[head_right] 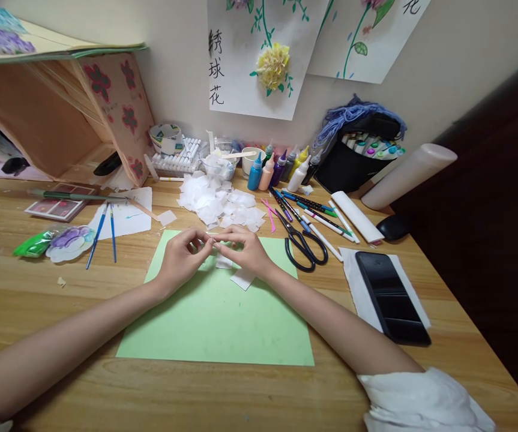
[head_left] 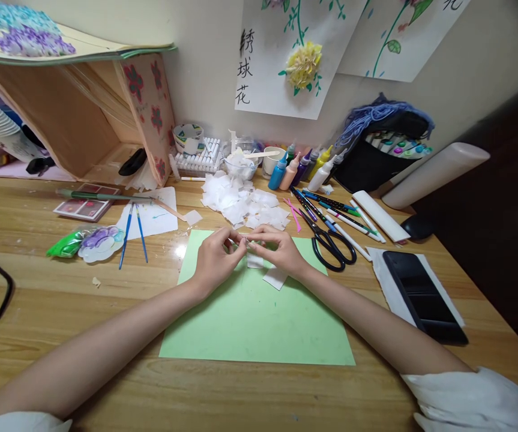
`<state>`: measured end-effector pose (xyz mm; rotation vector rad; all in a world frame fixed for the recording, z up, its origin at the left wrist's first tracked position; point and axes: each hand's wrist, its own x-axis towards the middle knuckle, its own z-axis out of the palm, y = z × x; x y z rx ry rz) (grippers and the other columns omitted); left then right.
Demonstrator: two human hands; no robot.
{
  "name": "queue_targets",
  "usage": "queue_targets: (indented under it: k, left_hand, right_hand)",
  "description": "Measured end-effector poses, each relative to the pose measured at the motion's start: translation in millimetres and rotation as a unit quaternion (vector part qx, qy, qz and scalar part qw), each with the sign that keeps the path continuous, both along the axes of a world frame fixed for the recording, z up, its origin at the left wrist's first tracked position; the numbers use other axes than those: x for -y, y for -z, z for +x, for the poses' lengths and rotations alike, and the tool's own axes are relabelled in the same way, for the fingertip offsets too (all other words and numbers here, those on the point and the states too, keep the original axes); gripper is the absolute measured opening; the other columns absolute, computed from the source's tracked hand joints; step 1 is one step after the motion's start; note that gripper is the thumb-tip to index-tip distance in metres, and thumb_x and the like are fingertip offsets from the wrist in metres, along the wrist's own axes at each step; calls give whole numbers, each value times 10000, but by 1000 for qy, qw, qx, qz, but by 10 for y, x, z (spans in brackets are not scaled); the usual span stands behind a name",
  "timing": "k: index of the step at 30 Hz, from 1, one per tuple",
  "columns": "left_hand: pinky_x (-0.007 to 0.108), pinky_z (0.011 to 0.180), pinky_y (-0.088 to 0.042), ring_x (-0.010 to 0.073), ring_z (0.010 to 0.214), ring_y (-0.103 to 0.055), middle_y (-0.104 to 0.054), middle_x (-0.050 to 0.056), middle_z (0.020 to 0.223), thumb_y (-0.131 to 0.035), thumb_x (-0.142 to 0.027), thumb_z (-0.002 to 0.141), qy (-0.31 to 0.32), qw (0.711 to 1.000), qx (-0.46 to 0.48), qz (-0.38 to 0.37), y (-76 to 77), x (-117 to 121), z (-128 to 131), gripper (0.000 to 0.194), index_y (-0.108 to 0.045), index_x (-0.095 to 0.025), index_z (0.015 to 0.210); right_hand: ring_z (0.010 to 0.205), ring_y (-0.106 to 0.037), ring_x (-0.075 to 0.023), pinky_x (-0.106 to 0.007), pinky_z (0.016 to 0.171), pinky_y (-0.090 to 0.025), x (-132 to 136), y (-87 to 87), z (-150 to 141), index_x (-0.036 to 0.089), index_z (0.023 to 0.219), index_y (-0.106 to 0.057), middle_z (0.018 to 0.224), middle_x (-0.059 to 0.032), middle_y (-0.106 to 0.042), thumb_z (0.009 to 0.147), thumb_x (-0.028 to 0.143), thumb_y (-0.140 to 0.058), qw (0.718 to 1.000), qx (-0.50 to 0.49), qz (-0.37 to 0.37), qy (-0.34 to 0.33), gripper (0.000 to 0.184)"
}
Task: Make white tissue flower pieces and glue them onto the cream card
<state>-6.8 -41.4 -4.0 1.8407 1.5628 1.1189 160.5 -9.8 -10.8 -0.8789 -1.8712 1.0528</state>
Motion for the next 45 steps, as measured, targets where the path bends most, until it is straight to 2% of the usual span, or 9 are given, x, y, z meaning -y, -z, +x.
queue_targets:
  k: [13, 23, 32, 36, 41, 45]
  left_hand:
    - [222, 531, -371, 102, 560, -490, -591, -12, 664, -565, -296, 787, 13, 1000, -6, 4, -10, 1, 5, 137, -559, -187, 705]
    - [221, 534, -368, 99, 567, -491, -596, -17, 668, -570, -275, 782, 21, 1000, -8, 3, -15, 9, 8, 119, -555, -185, 704]
    - [223, 546, -377, 100, 580, -495, -588, -16, 667, -575, -295, 793, 25, 1000, -6, -2, -11, 0, 14, 138, -576, -180, 715]
    - [223, 552, -385, 97, 578, -499, -607, -12, 686, -563, -327, 811, 43, 999, 2, -12, -26, 8, 11, 164, -610, -183, 748]
    - [224, 550, -389, 101, 583, -509, -628, -5, 710, -570, -344, 814, 47, 999, 8, 1, -22, 1, 13, 177, -627, -185, 762]
    - [223, 557, -390, 98, 578, -505, -616, -7, 700, -542, -344, 839, 47, 999, 16, 5, -7, -11, 10, 197, -617, -180, 760]
  right_hand:
    - [725, -568, -141, -270, 609, -424, -51, 50, 10, 229, 867, -744, 813, -43, -659, 768, 348, -652, 998, -29, -58, 3, 180]
    - [735, -587, -155, -287, 631, -437, -40, 12, 3, 205, 787, -744, 781, -53, -663, 769, 351, -644, 997, -37, -64, 11, 178]
    - [691, -585, -152, -276, 590, -431, -29, 7, -18, 174, 767, -734, 757, -63, -681, 753, 324, -663, 997, -31, -62, 32, 166]
    - [647, -567, -141, -261, 536, -404, -8, 23, -24, 167, 774, -728, 742, -61, -685, 751, 291, -664, 997, -14, -27, 68, 142]
    - [736, -580, -166, -273, 549, -413, 39, 30, -21, 200, 801, -720, 774, -54, -683, 776, 229, -633, 995, 4, 52, 90, 96]
    - [743, -572, -166, -274, 556, -417, 62, 15, -22, 196, 809, -699, 768, -48, -660, 798, 221, -605, 991, 9, 74, 108, 98]
